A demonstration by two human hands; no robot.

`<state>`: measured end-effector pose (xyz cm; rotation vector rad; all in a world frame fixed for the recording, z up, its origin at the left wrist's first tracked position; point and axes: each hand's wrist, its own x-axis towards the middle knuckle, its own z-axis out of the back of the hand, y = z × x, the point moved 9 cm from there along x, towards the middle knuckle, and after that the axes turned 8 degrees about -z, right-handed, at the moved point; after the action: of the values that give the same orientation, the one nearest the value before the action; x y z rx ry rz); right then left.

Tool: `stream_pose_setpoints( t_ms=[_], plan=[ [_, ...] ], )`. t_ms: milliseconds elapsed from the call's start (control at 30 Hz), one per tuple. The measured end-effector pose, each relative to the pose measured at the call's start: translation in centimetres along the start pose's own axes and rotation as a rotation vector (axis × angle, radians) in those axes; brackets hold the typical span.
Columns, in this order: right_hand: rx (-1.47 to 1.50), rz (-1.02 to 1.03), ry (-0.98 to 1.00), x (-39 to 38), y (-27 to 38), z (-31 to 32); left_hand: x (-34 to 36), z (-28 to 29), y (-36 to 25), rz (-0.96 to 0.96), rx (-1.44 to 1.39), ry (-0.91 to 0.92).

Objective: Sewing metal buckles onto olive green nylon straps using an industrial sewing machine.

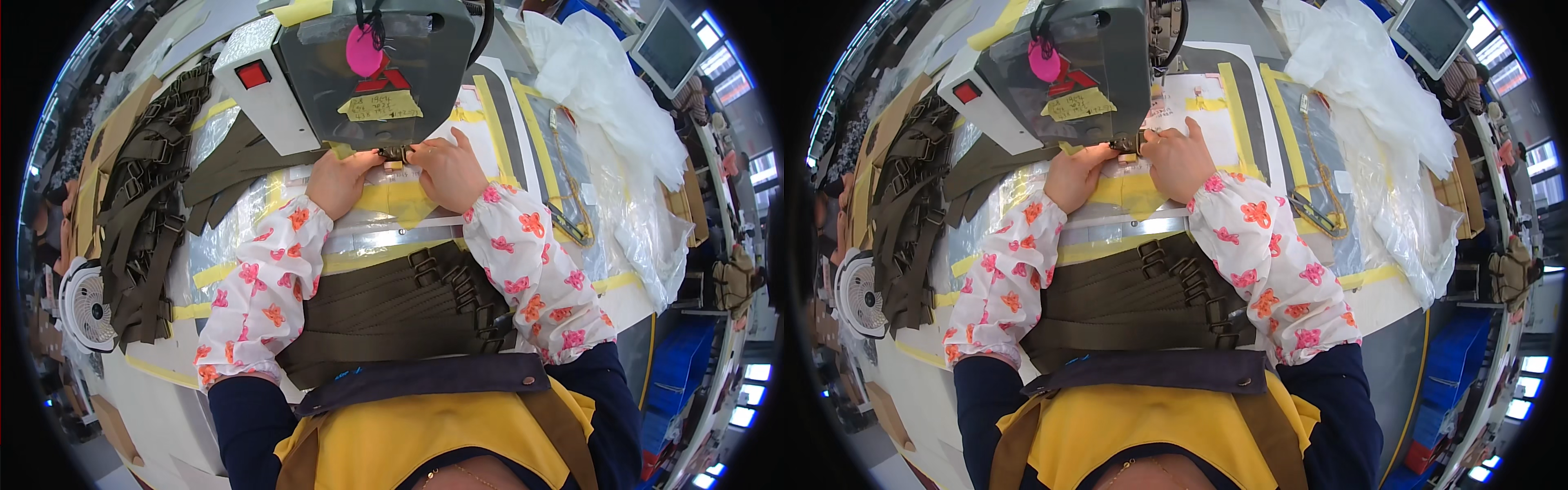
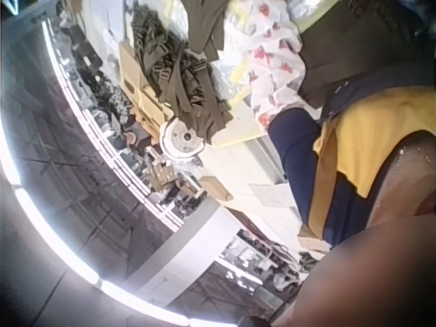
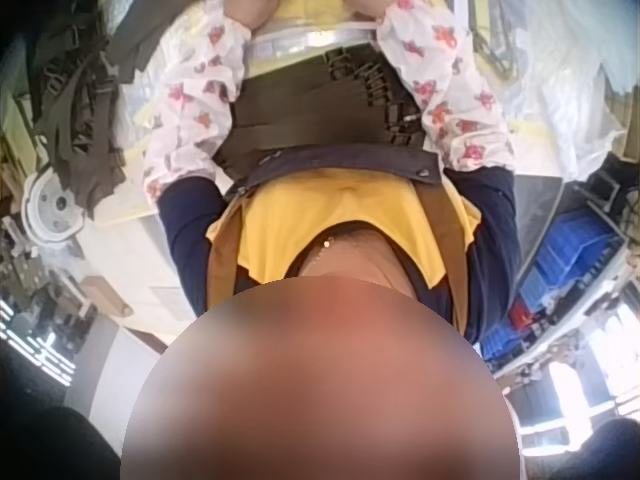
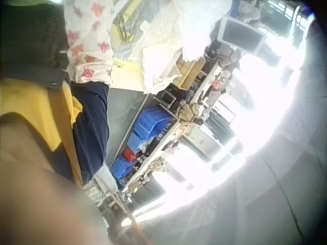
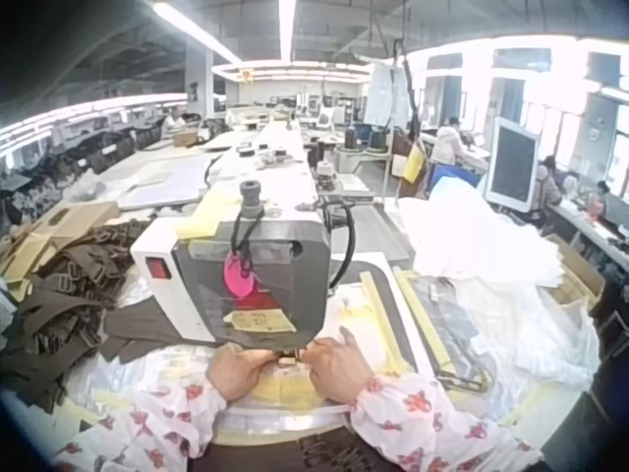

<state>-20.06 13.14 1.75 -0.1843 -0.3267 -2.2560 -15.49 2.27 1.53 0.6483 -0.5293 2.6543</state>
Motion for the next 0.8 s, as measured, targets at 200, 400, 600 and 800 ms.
stream_pose_setpoints(
  t_ms=[200, 400, 600, 800],
  plan=[
    [-0.015, -0.003, -0.005, -0.2, 0.1, -0.1, -0.1, 0.2, 0.0, 0.015, 0.009, -0.023],
    [-0.006, -0.004, -0.025, -0.1, 0.1, 0.0, 0.0, -0.2, -0.1, 0.017, 0.059, 0.048],
    [-0.034, -0.015, 0.004, -0.7, 0.4, -0.5, -0.1, -0.4, -1.8, -0.108, 0.054, 0.134],
    [-0.030, 0.006, 0.001, -2.0, 1.1, -1.1, -0.4, -0.8, -4.0, -0.336, 0.208, 0.165]
  ],
)
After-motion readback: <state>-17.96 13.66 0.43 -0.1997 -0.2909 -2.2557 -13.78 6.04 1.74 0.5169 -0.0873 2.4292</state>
